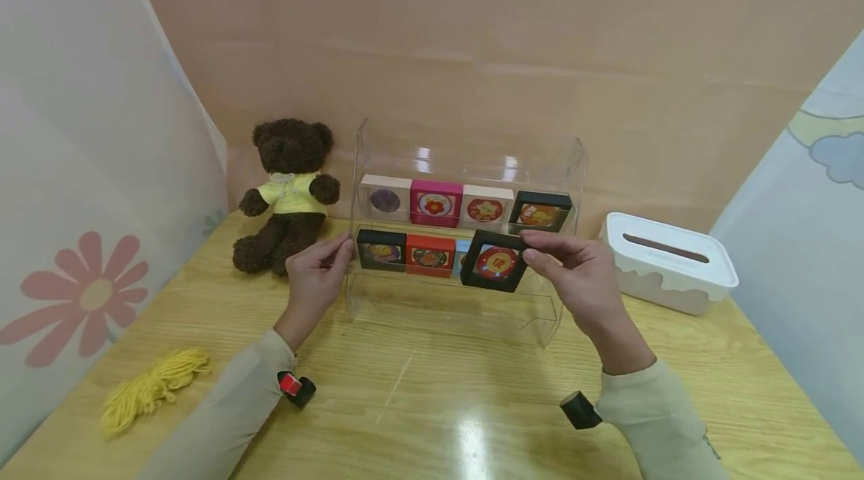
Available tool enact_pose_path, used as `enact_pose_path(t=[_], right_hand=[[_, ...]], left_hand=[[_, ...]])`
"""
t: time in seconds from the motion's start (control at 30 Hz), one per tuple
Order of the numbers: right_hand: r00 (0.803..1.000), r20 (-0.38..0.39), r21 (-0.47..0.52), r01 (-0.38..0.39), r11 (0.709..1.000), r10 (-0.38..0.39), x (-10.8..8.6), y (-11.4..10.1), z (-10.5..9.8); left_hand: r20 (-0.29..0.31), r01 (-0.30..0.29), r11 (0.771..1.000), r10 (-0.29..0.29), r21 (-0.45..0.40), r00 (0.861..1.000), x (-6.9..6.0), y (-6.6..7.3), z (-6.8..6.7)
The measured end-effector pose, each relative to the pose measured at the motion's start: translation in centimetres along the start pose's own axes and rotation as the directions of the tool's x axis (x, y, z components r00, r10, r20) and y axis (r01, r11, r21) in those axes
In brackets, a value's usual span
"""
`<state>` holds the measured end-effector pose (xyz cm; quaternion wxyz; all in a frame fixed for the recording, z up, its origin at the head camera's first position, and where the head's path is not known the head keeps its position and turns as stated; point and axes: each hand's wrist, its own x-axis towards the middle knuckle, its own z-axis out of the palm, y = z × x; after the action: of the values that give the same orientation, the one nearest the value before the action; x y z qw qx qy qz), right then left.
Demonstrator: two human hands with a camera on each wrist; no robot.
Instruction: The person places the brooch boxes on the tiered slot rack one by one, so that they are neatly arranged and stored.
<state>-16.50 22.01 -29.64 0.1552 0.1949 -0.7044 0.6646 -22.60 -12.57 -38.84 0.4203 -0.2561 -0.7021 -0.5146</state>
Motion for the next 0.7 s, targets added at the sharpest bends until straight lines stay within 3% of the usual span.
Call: enact_pose_path(t=[0.17, 0.4, 0.7], right_hand=[[0.989, -0.122, 0.038, 0.083, 0.996, -0.078, 0.4, -0.2, -1.3], [0.951, -0.287, 0.082, 0.147, 0.986, -0.118, 0.8, 0.3, -2.3], [0.92, -0.345, 0.078, 0.226, 0.971, -0.187, 1.0, 1.0, -2.8]], left_hand=[[-0.001, 0.007, 1.0, -0.007, 0.012, 1.0, 0.1, 0.0, 0.0], [0.001, 0.023, 1.0, -0.023, 0.014, 1.0, 0.1, 0.3, 0.0], [-0.005, 0.013, 1.0, -0.013, 0.024, 1.0, 0.1, 0.5, 0.1]])
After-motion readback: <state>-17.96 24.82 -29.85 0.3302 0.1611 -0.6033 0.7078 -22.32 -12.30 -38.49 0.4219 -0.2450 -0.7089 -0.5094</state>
